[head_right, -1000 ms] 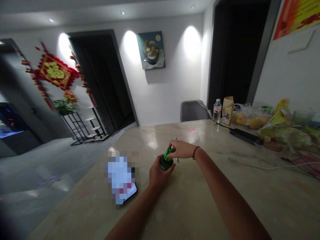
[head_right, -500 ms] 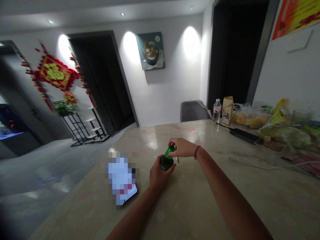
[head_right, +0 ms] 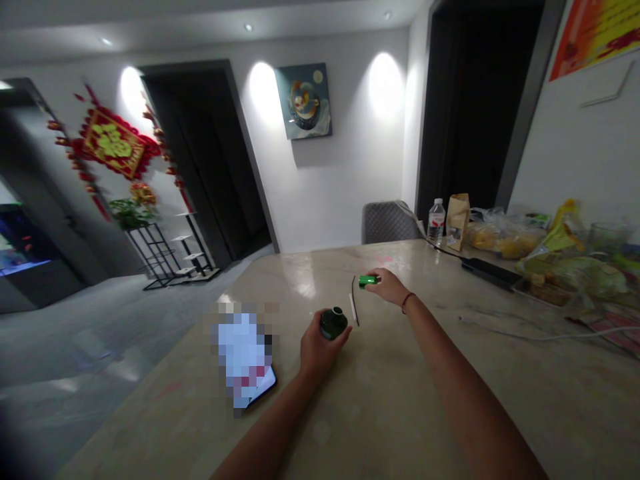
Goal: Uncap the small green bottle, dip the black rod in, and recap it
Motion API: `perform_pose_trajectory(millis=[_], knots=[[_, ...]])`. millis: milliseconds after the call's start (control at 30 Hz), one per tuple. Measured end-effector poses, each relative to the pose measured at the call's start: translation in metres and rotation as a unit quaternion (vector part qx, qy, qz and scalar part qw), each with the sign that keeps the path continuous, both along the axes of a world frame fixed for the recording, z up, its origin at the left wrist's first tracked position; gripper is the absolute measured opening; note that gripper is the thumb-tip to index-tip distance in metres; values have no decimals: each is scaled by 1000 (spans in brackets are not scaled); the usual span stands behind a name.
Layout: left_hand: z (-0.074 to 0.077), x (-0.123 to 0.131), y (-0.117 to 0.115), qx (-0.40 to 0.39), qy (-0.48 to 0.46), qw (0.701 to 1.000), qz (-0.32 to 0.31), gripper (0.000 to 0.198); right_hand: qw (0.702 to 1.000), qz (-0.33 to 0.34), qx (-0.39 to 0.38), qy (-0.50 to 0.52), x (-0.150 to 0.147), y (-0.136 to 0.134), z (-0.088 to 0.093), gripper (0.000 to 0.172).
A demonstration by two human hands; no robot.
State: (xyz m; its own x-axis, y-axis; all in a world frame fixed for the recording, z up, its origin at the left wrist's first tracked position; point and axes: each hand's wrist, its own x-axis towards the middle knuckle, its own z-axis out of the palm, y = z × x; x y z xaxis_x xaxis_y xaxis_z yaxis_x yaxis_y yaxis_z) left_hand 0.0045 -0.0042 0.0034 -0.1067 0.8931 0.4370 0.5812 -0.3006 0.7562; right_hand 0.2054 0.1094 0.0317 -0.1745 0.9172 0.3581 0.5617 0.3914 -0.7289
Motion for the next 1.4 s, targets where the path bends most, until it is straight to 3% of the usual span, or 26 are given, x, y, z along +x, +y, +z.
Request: perform_pose_trajectory(millis=[200, 367, 567, 700, 1000, 1100, 1200, 1300, 1400], knots=[[0, 0, 1, -5, -6, 1000, 1, 50, 996, -46, -82, -7, 22, 17, -40, 29], [1, 0, 0, -1, -4, 1000, 1, 48, 992, -88, -90, 4, 35, 19, -56, 29], [0, -1, 1, -4, -8, 1000, -2, 49, 987, -112, -115, 4, 51, 16, -60, 48], [-1, -1, 1, 6, 2, 1000, 0, 49, 993, -58, -104, -2, 57, 16, -62, 41], [0, 0, 0, 1, 5, 1000, 5, 49, 992, -75, -89, 44, 47, 21, -70, 40], [-1, 0, 1, 1, 2, 1000, 3, 50, 991, -97, -91, -6, 47, 21, -69, 42], [-2, 0, 2, -1, -4, 1000, 4, 50, 980, -161, -69, -93, 40, 19, -65, 48], [-3, 0, 3, 0, -7, 1000, 7, 50, 962, -205, 17, -180, 23, 14, -56, 54], [-3, 0, 4, 2, -13, 1000, 10, 51, 950, -187, 87, -234, -3, 7, -46, 52]])
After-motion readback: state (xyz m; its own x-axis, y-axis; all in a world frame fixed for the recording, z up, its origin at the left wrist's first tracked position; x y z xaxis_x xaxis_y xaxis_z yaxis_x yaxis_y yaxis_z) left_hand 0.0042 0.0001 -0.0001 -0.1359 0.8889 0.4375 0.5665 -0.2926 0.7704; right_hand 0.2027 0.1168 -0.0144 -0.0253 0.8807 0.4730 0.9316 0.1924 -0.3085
